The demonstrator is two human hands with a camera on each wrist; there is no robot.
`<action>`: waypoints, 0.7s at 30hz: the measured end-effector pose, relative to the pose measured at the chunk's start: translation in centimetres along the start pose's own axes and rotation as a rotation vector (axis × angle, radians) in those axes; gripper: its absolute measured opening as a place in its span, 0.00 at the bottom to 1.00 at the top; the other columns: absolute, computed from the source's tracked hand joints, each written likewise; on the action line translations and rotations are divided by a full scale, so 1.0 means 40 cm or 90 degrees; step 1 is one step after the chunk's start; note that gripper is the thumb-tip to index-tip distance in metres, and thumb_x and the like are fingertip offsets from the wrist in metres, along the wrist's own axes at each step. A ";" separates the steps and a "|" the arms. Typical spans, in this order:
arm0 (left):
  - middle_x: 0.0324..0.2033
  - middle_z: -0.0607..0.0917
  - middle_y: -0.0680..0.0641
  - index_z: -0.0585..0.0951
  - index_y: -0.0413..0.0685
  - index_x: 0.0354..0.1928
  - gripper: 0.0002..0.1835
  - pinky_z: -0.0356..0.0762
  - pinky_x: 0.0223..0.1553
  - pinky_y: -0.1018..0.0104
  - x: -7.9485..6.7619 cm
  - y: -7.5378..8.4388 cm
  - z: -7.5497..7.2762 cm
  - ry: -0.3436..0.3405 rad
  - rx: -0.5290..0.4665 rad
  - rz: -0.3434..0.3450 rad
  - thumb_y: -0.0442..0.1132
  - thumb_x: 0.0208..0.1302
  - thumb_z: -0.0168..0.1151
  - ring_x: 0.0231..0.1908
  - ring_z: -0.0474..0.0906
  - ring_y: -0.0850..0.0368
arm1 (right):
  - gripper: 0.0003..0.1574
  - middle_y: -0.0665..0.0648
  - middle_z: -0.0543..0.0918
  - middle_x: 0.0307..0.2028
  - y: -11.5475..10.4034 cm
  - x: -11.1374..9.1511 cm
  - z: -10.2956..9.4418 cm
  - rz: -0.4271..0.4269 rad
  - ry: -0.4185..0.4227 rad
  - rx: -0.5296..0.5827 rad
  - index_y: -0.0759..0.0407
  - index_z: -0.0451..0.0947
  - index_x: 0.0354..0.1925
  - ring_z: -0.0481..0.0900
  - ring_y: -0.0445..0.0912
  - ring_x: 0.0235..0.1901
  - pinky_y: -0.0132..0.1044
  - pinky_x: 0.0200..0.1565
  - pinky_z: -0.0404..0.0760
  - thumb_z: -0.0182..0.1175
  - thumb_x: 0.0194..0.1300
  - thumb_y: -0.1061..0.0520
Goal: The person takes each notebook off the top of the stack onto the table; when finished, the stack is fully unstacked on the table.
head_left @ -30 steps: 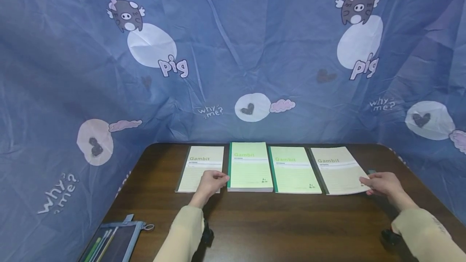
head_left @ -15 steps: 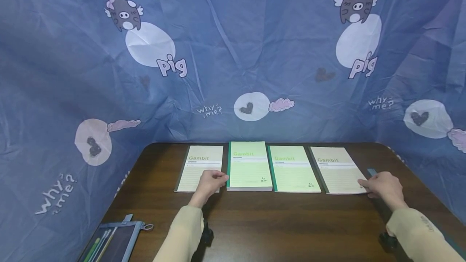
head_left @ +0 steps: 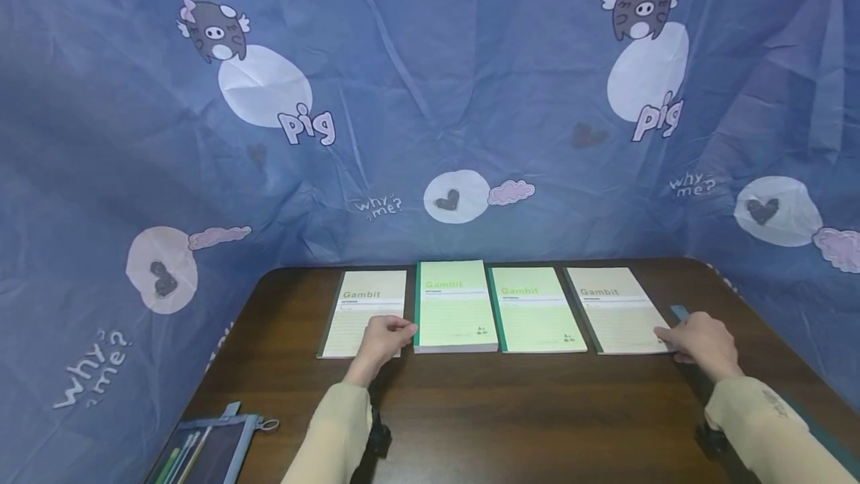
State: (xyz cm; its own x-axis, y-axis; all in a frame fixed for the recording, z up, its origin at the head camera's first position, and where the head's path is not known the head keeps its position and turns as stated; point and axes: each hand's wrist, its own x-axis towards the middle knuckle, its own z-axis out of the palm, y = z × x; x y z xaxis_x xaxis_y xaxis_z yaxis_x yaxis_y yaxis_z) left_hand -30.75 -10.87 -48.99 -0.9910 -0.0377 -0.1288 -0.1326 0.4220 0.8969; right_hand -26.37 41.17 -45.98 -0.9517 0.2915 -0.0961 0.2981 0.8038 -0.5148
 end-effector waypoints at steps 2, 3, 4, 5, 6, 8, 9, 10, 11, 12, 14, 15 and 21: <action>0.35 0.86 0.45 0.84 0.36 0.47 0.14 0.79 0.43 0.54 -0.002 -0.001 -0.001 0.001 -0.002 -0.004 0.41 0.67 0.66 0.38 0.82 0.51 | 0.25 0.53 0.81 0.18 -0.003 -0.001 0.000 0.004 0.000 -0.005 0.69 0.82 0.26 0.82 0.45 0.19 0.42 0.25 0.74 0.65 0.63 0.46; 0.35 0.86 0.45 0.84 0.36 0.47 0.14 0.79 0.43 0.54 -0.002 -0.001 -0.001 0.001 -0.001 -0.002 0.41 0.67 0.66 0.38 0.82 0.51 | 0.25 0.54 0.81 0.19 -0.004 -0.002 0.000 0.004 -0.001 -0.009 0.70 0.82 0.27 0.82 0.45 0.19 0.42 0.25 0.74 0.65 0.63 0.46; 0.35 0.86 0.45 0.84 0.36 0.47 0.14 0.79 0.43 0.54 -0.003 -0.002 -0.002 0.000 -0.001 0.000 0.41 0.67 0.66 0.38 0.82 0.51 | 0.26 0.54 0.81 0.19 -0.005 -0.003 -0.001 0.005 -0.001 -0.011 0.71 0.82 0.28 0.82 0.45 0.19 0.42 0.25 0.74 0.65 0.63 0.46; 0.35 0.86 0.45 0.85 0.36 0.47 0.14 0.79 0.43 0.54 -0.003 -0.002 -0.002 0.000 0.001 0.002 0.41 0.67 0.66 0.38 0.82 0.51 | 0.26 0.55 0.81 0.20 -0.007 -0.005 -0.001 0.006 -0.001 -0.012 0.72 0.81 0.28 0.82 0.46 0.19 0.42 0.25 0.74 0.65 0.63 0.47; 0.35 0.86 0.45 0.85 0.36 0.46 0.14 0.79 0.43 0.54 -0.003 -0.002 -0.002 -0.001 0.003 0.004 0.41 0.67 0.66 0.37 0.81 0.52 | 0.26 0.55 0.81 0.20 -0.009 -0.006 -0.002 0.006 0.000 -0.014 0.72 0.81 0.29 0.82 0.46 0.20 0.43 0.25 0.74 0.65 0.63 0.47; 0.34 0.86 0.45 0.85 0.36 0.46 0.14 0.80 0.42 0.55 -0.001 -0.002 -0.001 -0.001 0.007 0.010 0.41 0.67 0.66 0.37 0.81 0.52 | 0.27 0.56 0.81 0.20 -0.012 -0.008 -0.003 0.006 0.002 -0.024 0.73 0.81 0.30 0.81 0.47 0.20 0.43 0.24 0.74 0.64 0.63 0.46; 0.34 0.86 0.46 0.85 0.36 0.45 0.14 0.80 0.41 0.56 0.000 -0.003 -0.001 -0.001 0.010 0.012 0.40 0.67 0.66 0.36 0.81 0.53 | 0.27 0.56 0.80 0.20 -0.014 -0.009 -0.004 0.007 0.004 -0.031 0.72 0.80 0.30 0.80 0.47 0.21 0.43 0.24 0.73 0.64 0.63 0.46; 0.33 0.86 0.46 0.85 0.36 0.45 0.13 0.80 0.41 0.56 0.001 -0.004 -0.001 -0.001 0.013 0.014 0.40 0.67 0.66 0.36 0.81 0.53 | 0.27 0.57 0.80 0.20 -0.018 -0.010 -0.005 0.010 0.008 -0.036 0.72 0.80 0.30 0.79 0.48 0.21 0.42 0.23 0.73 0.64 0.63 0.46; 0.33 0.86 0.46 0.85 0.36 0.45 0.13 0.80 0.40 0.56 0.002 -0.004 0.000 -0.002 0.015 0.014 0.41 0.67 0.66 0.36 0.81 0.53 | 0.27 0.57 0.79 0.20 -0.022 -0.012 -0.006 0.008 0.012 -0.041 0.71 0.79 0.30 0.78 0.49 0.21 0.42 0.23 0.72 0.63 0.63 0.45; 0.33 0.86 0.46 0.85 0.36 0.45 0.13 0.80 0.40 0.57 0.002 -0.005 0.000 -0.001 0.016 0.013 0.41 0.67 0.66 0.36 0.81 0.53 | 0.26 0.57 0.78 0.20 -0.029 -0.014 -0.006 0.007 0.016 -0.049 0.70 0.79 0.30 0.77 0.49 0.22 0.42 0.23 0.71 0.63 0.63 0.45; 0.33 0.86 0.46 0.85 0.36 0.45 0.13 0.80 0.40 0.57 0.002 -0.005 0.000 -0.002 0.017 0.012 0.41 0.67 0.66 0.36 0.81 0.53 | 0.25 0.57 0.77 0.21 -0.047 -0.017 -0.004 0.002 0.026 -0.057 0.68 0.79 0.31 0.75 0.50 0.22 0.42 0.23 0.70 0.62 0.63 0.44; 0.33 0.86 0.46 0.85 0.36 0.45 0.13 0.80 0.40 0.57 0.001 -0.005 -0.001 -0.002 0.018 0.011 0.41 0.67 0.66 0.36 0.81 0.53 | 0.25 0.58 0.77 0.21 -0.059 -0.018 -0.002 -0.005 0.029 -0.058 0.69 0.78 0.32 0.74 0.50 0.23 0.42 0.23 0.70 0.62 0.64 0.45; 0.33 0.85 0.46 0.85 0.36 0.45 0.13 0.79 0.40 0.57 -0.003 0.000 -0.004 -0.002 0.012 0.009 0.41 0.68 0.65 0.36 0.81 0.53 | 0.27 0.56 0.78 0.22 -0.145 -0.015 0.045 -0.079 -0.003 0.013 0.74 0.77 0.41 0.76 0.46 0.21 0.39 0.23 0.72 0.60 0.67 0.47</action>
State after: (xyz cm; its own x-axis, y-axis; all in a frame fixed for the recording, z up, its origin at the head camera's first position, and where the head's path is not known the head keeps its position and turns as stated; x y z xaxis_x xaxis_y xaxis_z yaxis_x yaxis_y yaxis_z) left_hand -30.65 -11.01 -48.92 -0.9926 -0.0292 -0.1178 -0.1186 0.4398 0.8902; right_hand -27.65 35.39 -44.45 -0.9816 0.1878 -0.0343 0.1763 0.8232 -0.5397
